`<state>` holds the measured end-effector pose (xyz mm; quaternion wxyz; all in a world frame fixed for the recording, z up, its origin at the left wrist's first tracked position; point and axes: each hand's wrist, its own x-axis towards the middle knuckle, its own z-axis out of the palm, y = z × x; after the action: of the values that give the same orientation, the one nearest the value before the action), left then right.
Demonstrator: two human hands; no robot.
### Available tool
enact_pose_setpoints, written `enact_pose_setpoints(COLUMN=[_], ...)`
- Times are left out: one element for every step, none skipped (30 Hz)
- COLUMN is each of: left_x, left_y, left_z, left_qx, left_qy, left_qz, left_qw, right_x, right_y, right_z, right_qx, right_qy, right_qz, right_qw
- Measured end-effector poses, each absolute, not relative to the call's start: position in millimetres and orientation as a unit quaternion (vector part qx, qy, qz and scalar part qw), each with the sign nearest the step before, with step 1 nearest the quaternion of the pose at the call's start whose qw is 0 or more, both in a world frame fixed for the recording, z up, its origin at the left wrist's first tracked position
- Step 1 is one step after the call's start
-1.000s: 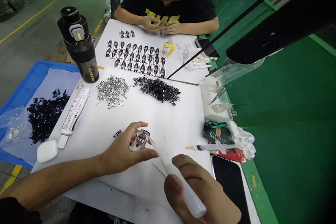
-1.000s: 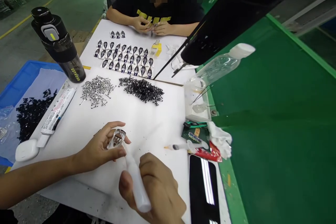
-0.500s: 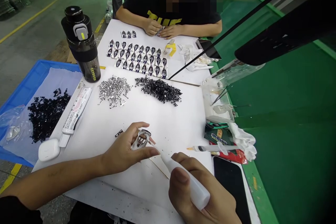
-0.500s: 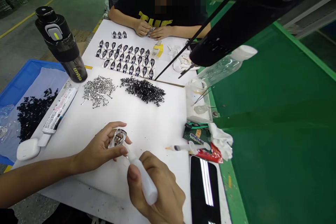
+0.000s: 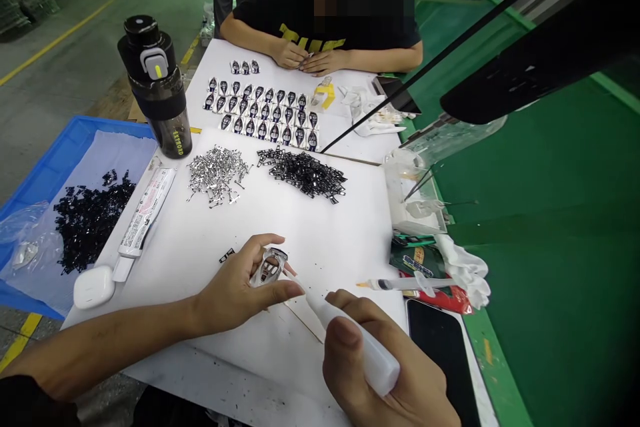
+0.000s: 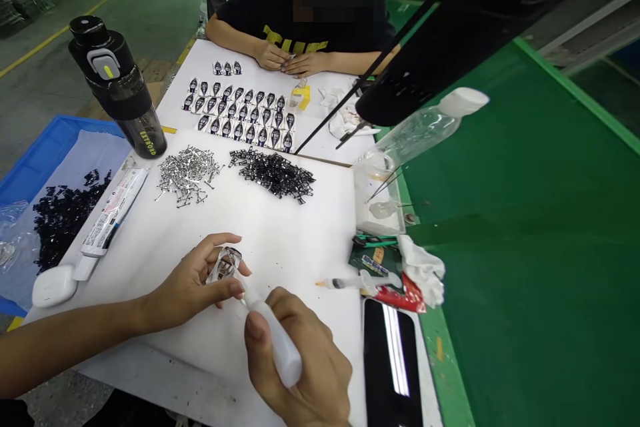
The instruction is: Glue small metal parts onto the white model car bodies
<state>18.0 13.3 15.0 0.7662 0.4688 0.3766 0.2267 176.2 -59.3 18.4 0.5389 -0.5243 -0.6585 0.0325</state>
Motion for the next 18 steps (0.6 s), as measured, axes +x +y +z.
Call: enact_pose_setpoints(left_x=[17.7, 17.5, 17.4, 17.3, 17.3, 17.2, 17.1, 16.9, 16.7, 16.4, 16.2, 16.0, 15.8, 15.8, 15.9, 16.1, 16.3, 16.7], left_y=[13.3, 13.3, 13.1, 13.0, 12.8, 12.7, 12.7, 12.7, 12.9, 13.2, 13.6, 13.9, 14.2, 14.3, 14.3, 14.1, 13.8, 13.3], left_z=[14.6, 14.1, 13.6, 13.1, 12.7, 12.4, 12.2, 12.3, 12.7, 13.2, 13.8, 14.4, 14.8, 14.8, 14.5, 13.8, 12.8, 11.6], left_qx=[0.472, 0.475, 0.477, 0.477, 0.476, 0.475, 0.476, 0.476, 0.478, 0.48, 0.482, 0.483, 0.484, 0.484, 0.483, 0.48, 0.478, 0.476], left_qy=[0.375, 0.375, 0.375, 0.375, 0.377, 0.377, 0.377, 0.376, 0.375, 0.375, 0.376, 0.379, 0.383, 0.386, 0.387, 0.388, 0.387, 0.385], left_qz=[0.227, 0.228, 0.228, 0.229, 0.23, 0.23, 0.233, 0.233, 0.231, 0.227, 0.223, 0.219, 0.217, 0.218, 0.222, 0.226, 0.228, 0.23], left_qw=[0.765, 0.763, 0.762, 0.761, 0.761, 0.761, 0.76, 0.76, 0.76, 0.76, 0.76, 0.758, 0.756, 0.755, 0.753, 0.754, 0.755, 0.756], right_x=[176.0, 175.9, 175.9, 176.0, 176.3, 176.7, 177.2, 177.6, 177.9, 178.0, 178.0, 177.9, 177.7, 177.4, 177.2, 176.9, 176.6, 176.2], right_y=[-59.0, -58.8, -58.8, -58.9, -59.3, -59.9, -60.6, -61.4, -62.2, -63.0, -63.8, -64.6, -65.2, -65.8, -66.2, -66.2, -65.9, -65.2], right_z=[18.9, 19.8, 20.9, 22.3, 23.7, 25.1, 26.4, 27.4, 28.1, 28.4, 28.3, 28.0, 27.4, 26.9, 26.4, 26.0, 25.9, 25.9], right_qx=[-0.513, -0.504, -0.502, -0.507, -0.514, -0.524, -0.532, -0.536, -0.535, -0.528, -0.521, -0.516, -0.515, -0.519, -0.524, -0.529, -0.53, -0.524], right_qy=[-0.653, -0.647, -0.644, -0.644, -0.645, -0.647, -0.648, -0.649, -0.649, -0.651, -0.653, -0.657, -0.663, -0.669, -0.676, -0.682, -0.685, -0.688], right_qz=[0.04, 0.047, 0.053, 0.059, 0.064, 0.069, 0.074, 0.075, 0.072, 0.066, 0.06, 0.052, 0.045, 0.04, 0.034, 0.027, 0.02, 0.013], right_qw=[0.556, 0.57, 0.575, 0.57, 0.561, 0.55, 0.54, 0.534, 0.536, 0.542, 0.546, 0.547, 0.541, 0.531, 0.517, 0.505, 0.499, 0.501])
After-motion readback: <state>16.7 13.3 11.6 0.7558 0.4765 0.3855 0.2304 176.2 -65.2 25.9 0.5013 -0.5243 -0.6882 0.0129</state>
